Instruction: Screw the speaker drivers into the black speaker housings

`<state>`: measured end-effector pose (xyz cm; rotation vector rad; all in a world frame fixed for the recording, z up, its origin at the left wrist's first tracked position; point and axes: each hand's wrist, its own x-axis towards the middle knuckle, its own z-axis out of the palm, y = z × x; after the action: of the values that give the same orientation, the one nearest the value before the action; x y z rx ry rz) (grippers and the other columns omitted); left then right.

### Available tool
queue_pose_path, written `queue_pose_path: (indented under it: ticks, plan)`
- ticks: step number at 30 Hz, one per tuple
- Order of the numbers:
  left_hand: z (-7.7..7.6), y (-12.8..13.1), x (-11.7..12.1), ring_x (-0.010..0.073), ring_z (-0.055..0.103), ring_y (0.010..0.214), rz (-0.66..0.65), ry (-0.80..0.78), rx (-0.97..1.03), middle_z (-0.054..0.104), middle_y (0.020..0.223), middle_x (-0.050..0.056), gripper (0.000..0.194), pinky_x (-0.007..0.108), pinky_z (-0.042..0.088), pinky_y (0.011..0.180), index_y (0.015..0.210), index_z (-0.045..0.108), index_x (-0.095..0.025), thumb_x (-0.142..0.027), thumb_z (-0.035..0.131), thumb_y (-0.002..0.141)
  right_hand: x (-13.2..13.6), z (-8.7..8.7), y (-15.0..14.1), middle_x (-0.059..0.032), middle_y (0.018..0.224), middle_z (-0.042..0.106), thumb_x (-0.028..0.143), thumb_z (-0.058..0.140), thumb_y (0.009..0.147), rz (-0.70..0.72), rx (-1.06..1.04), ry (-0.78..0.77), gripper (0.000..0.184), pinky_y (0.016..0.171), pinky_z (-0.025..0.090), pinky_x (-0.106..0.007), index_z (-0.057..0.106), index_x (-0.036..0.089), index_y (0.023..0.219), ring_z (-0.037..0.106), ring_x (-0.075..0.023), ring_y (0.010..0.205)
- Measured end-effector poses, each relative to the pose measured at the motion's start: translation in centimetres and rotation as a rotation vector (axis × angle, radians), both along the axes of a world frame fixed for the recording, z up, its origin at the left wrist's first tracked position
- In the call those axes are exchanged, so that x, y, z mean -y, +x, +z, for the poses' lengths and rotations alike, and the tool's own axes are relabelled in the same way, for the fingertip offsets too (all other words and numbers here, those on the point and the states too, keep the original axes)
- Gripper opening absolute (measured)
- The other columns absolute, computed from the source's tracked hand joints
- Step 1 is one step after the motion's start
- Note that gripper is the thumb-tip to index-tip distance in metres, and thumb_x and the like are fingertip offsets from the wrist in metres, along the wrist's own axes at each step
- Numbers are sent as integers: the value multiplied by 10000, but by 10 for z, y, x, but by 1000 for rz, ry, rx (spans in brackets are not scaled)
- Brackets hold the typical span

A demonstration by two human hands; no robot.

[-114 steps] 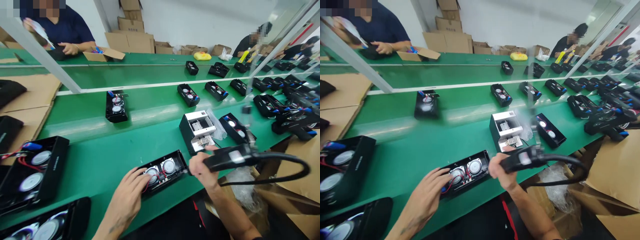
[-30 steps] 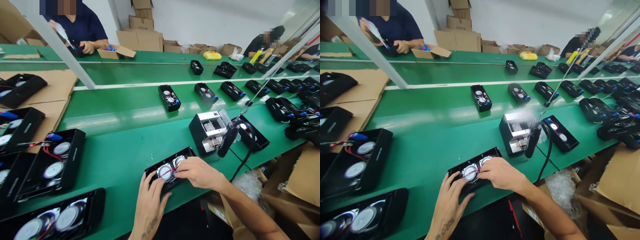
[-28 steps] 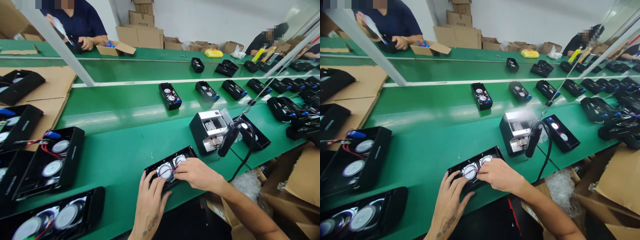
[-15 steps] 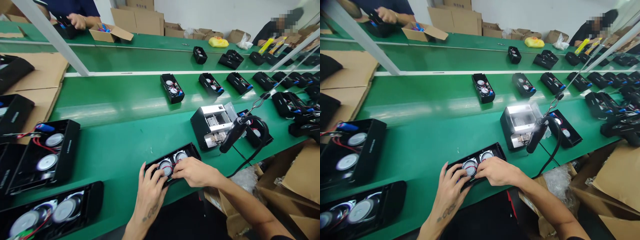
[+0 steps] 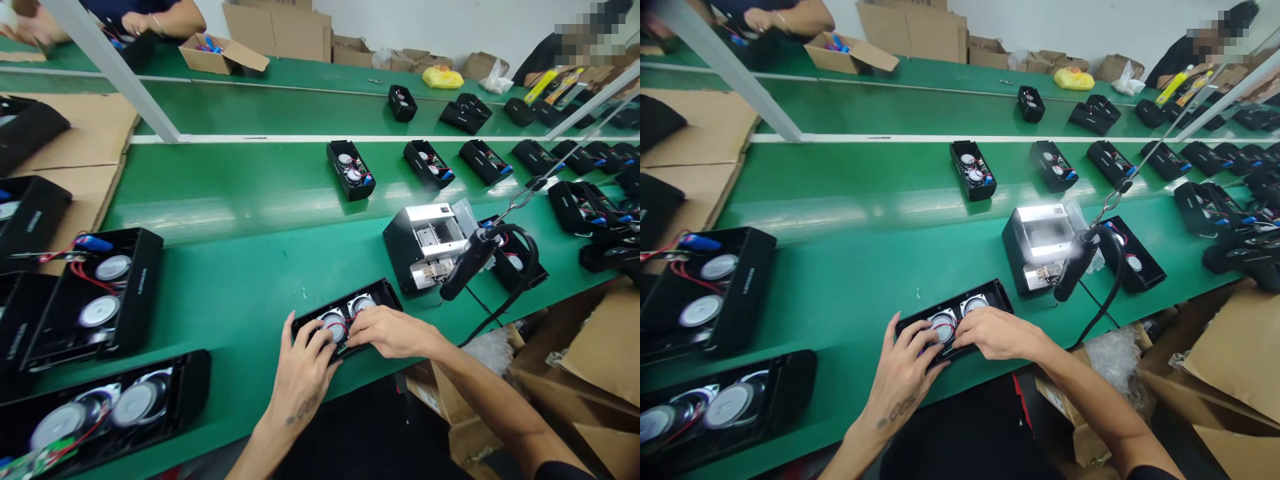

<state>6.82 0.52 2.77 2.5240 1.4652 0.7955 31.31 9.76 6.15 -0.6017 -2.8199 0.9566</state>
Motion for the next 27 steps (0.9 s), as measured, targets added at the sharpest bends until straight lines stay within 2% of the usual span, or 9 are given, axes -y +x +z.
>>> queue_pose_path:
  ticks: [3,6,8,10,13,16,18,22,27]
  plan:
    - [0,3,-1,312,716,1170,-4,2,-5,807,1066,32,141,713,243,1344,1022,781,-242,-208,831,895,9,9,-3,-71,1175,835,-11,529,985,2,55,29,397,1004,551,-352,806,170,1203,735,-221,1076]
    - [2,1,-7,304,705,1177,-30,-25,5,805,1037,19,99,701,235,1338,996,797,-258,-222,821,907,21,16,-9,-115,1155,811,157,662,1008,-54,126,64,191,1016,533,-405,754,135,1174,722,-271,1066]
    - [4,-5,-17,303,688,1200,-60,-83,7,803,1051,17,64,705,244,1320,984,809,-268,-253,818,922,23,18,-15,-146,1163,795,162,673,1004,-104,165,107,230,1020,512,-432,708,112,1225,716,-288,1062]
    - [6,-13,-32,299,665,1222,-101,-176,12,790,1112,27,56,689,284,1296,972,821,-278,-317,822,932,15,22,-22,-154,1126,797,84,629,1000,-136,204,119,291,972,500,-419,682,103,1286,720,-281,1027]
    - [10,-25,-58,281,641,1203,-165,-318,25,745,1200,46,176,603,392,1230,957,835,-281,-451,848,912,-8,32,-33,-117,1011,814,88,668,979,-158,247,6,293,828,472,-351,728,148,1260,730,-263,940]
    - [14,-30,-78,264,633,1124,-197,-427,55,718,1166,41,280,496,476,1112,894,837,-265,-537,885,851,-28,44,-40,-77,974,831,84,699,922,-172,250,-116,342,717,422,-302,765,180,1244,729,-226,850]
    - [17,-31,-86,248,634,1069,-208,-492,74,711,1127,31,285,445,496,1039,837,829,-256,-536,883,843,-31,48,-43,-80,953,833,103,709,898,-176,269,-94,390,677,402,-299,765,171,1278,726,-226,811]
    - [21,-28,-89,223,637,1008,-199,-528,84,707,1113,18,291,416,487,983,765,804,-245,-515,858,859,-23,44,-49,-106,906,824,206,756,912,-180,322,54,404,718,432,-324,765,159,1314,750,-276,851]
    - [21,-28,-90,201,628,955,-180,-534,97,703,1080,10,361,383,484,917,693,759,-228,-539,869,840,-19,37,-56,-120,937,821,207,767,923,-207,335,103,322,806,473,-340,792,161,1240,761,-294,927]
